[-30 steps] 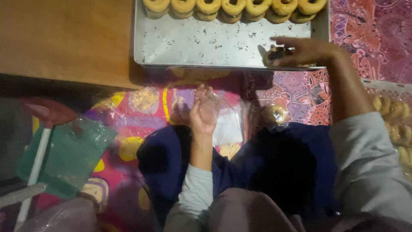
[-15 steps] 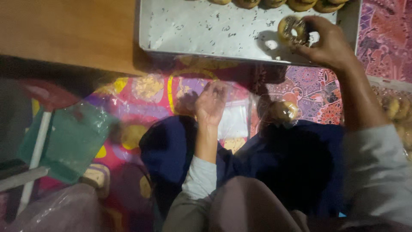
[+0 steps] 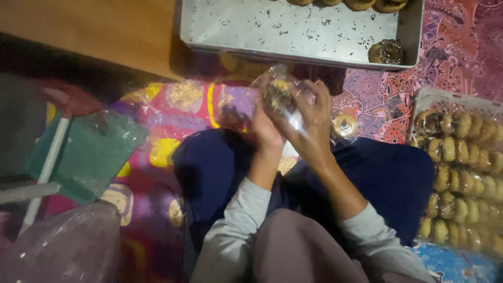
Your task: The person sits on the floor and packages donuts into small clear plastic bags. They pick up donuts from a metal tray, place them into bags, and arrange the sealed bags into a white plastic crate.
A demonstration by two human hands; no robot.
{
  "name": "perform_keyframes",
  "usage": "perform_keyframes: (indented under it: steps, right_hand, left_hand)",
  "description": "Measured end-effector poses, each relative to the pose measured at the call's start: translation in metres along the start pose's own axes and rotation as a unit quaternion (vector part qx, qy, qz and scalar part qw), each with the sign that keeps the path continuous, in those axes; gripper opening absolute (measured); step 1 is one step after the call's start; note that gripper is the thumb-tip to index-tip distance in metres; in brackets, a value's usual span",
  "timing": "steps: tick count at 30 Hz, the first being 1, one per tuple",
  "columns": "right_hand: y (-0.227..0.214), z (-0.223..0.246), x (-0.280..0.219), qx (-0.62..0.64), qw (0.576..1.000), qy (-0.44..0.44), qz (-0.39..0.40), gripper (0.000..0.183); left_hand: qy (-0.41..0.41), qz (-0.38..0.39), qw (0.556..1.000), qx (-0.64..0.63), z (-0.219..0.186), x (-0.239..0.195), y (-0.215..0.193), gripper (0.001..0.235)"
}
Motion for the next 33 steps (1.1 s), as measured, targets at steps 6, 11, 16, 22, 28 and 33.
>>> perform_keyframes:
  steps: [6, 11, 16, 22, 28, 33]
  right_hand:
    - [-0.006, 0.005, -0.002, 0.006, 0.999, 0.045, -0.021, 0.068]
    - [-0.017, 0.027, -0.003, 0.046, 0.991, -0.054, -0.112, 0.061]
    - [0.025, -0.012, -0.008, 0.149, 0.982, 0.109, 0.044, 0.068]
    - [0.069, 0.016, -0.029, 0.452, 0.855, 0.068, 0.246, 0.061]
    - [0.067, 0.074, -0.053, 0.174, 0.861, 0.138, 0.458, 0.034]
    - [0.038, 0.103, -0.010, 0.071, 0.969, -0.003, 0.238, 0.023]
  left_hand:
    - [-0.030, 0.057, 0.997, 0.031, -0.005, -0.035, 0.026, 0.055]
    - [-0.023, 0.058, 0.984, 0.164, -0.013, -0.051, 0.025, 0.057]
    - [0.355, 0.044, 0.683, 0.637, -0.081, -0.120, 0.082, 0.102]
    - [0.317, 0.278, 0.483, 0.767, -0.115, -0.130, 0.084, 0.081]
    - [0.309, 0.049, 0.495, 0.810, -0.195, -0.180, 0.037, 0.026]
    - [0.066, -0.188, 0.821, 0.535, -0.222, -0.191, -0.054, 0.034]
Point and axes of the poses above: each hand's wrist, its own x-axis towards the middle knuckle, its own y-axis out of the palm, z = x × y, the point moved 8 cm from there along x, towards the middle knuckle, and after that the axes turned 1 degree about x, right-handed, at the moved point
